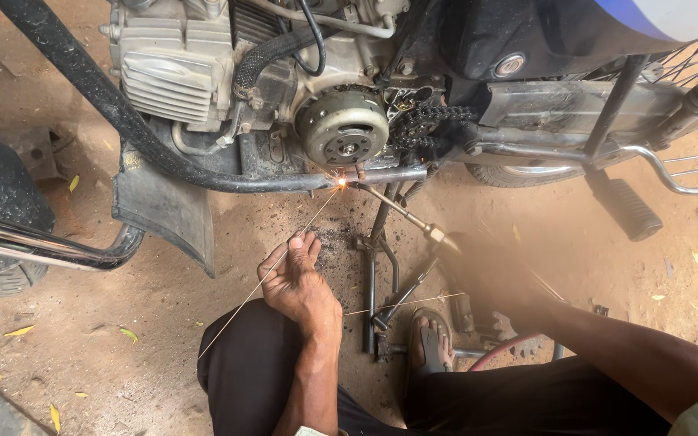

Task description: The person crouches beside a motorcycle and brazes the frame near the engine chain area, holding a filler rod in one hand and a torch in the other while sparks and flame are visible. They reposition the rod and torch repeatedly along the joint, continuing the brazing work throughout the clip.

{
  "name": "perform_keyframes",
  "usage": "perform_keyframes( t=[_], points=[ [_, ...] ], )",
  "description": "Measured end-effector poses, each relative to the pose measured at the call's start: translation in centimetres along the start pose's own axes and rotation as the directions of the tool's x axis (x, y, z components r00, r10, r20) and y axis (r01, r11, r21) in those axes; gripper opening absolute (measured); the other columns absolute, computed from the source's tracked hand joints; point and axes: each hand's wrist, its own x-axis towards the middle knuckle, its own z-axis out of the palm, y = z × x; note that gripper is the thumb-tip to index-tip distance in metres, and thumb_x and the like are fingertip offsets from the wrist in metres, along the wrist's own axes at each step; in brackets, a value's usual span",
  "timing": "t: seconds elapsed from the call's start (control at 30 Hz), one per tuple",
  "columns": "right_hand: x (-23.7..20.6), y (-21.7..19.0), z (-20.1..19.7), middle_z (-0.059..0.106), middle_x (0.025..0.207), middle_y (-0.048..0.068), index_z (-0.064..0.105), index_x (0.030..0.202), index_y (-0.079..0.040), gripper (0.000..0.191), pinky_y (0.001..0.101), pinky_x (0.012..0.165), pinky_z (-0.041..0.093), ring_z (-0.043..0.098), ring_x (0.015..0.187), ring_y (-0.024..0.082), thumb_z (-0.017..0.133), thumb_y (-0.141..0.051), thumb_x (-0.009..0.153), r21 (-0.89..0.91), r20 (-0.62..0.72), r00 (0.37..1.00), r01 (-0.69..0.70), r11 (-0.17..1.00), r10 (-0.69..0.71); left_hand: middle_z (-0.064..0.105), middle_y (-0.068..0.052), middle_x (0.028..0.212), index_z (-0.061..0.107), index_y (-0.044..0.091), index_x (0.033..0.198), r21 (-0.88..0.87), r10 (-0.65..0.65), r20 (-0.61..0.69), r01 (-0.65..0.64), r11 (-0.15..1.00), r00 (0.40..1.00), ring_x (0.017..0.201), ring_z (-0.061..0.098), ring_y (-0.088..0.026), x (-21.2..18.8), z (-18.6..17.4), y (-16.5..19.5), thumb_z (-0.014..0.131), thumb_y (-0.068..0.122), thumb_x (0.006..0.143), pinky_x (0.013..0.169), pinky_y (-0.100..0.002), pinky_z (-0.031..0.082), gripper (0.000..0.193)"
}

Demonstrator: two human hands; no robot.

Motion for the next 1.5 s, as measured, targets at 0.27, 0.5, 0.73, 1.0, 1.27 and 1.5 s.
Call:
perform_keyframes(
  t=[0.27,0.5,0.73,1.0,1.27,1.5],
  points=[
    [-0.1,-0.2,-0.3,0.066,0.093,-0.001,0.065,0.132,-0.031,0.04,0.0337,0.068,0.054,0.064,0.078,0.011,0.051,-0.05,0.1,0.0,0.051,0.996,-0.071,0.997,0.071,0.069,-0.024,0.103,0.053,-0.008,0.102,0.045,0.017,0.034,-0.018,0.999,0.999,0.095,0.077,-0.028,-0.2,0.1,0.5,0.062,-0.001,0.098,0.088,-0.037,0.07,0.012],
    [0.0,-0.2,-0.1,0.067,0.096,-0.001,0.062,0.136,-0.032,0.044,0.0333,0.068,0.054,0.065,0.079,0.011,0.048,-0.051,0.098,-0.067,0.035,0.999,-0.034,0.997,0.037,0.068,-0.025,0.103,0.054,-0.007,0.102,0.036,0.0,0.021,0.0,0.999,1.0,0.096,0.076,-0.029,-0.2,0.1,0.7,0.062,-0.001,0.098,0.088,-0.037,0.069,0.011],
    [0.1,-0.1,-0.1,0.067,0.095,0.001,0.063,0.132,-0.029,0.042,0.0343,0.066,0.056,0.066,0.076,0.011,0.049,-0.048,0.098,-0.025,0.054,0.998,-0.043,0.999,0.044,0.069,-0.024,0.102,0.054,-0.007,0.101,0.041,-0.018,0.017,0.018,0.999,1.0,0.095,0.076,-0.029,-0.2,0.3,0.7,0.063,-0.002,0.097,0.087,-0.037,0.069,0.011],
    [0.2,-0.6,0.0,0.067,0.084,0.002,0.068,0.125,-0.026,0.046,0.0353,0.067,0.054,0.064,0.071,0.013,0.042,-0.056,0.101,-0.226,-0.009,0.999,0.036,0.973,-0.039,0.069,-0.024,0.103,0.054,-0.006,0.102,0.007,0.006,0.022,-0.007,1.0,1.0,0.095,0.076,-0.029,-0.4,0.5,0.2,0.065,-0.002,0.097,0.086,-0.037,0.069,0.013],
    [0.6,1.0,0.4,0.077,0.097,0.003,0.061,0.139,-0.025,0.04,0.0295,0.09,0.036,0.074,0.074,0.018,0.048,-0.041,0.105,-0.101,0.061,0.995,0.079,0.992,-0.073,0.07,-0.025,0.104,0.054,-0.006,0.104,-0.067,0.008,0.018,-0.006,0.998,1.0,0.095,0.076,-0.031,-0.1,0.1,0.0,0.065,-0.002,0.095,0.086,-0.04,0.069,0.015],
    [1.6,2.7,0.2,0.062,0.132,0.0,0.053,0.143,-0.027,0.049,0.0346,0.075,0.06,0.073,0.088,0.018,0.056,-0.025,0.094,-0.462,0.036,0.915,0.372,0.805,-0.402,0.069,-0.027,0.105,0.054,-0.007,0.104,-0.021,-0.007,0.04,0.008,1.0,0.999,0.097,0.076,-0.032,-0.1,0.0,-0.2,0.066,0.001,0.098,0.089,-0.041,0.068,0.015]
  ],
)
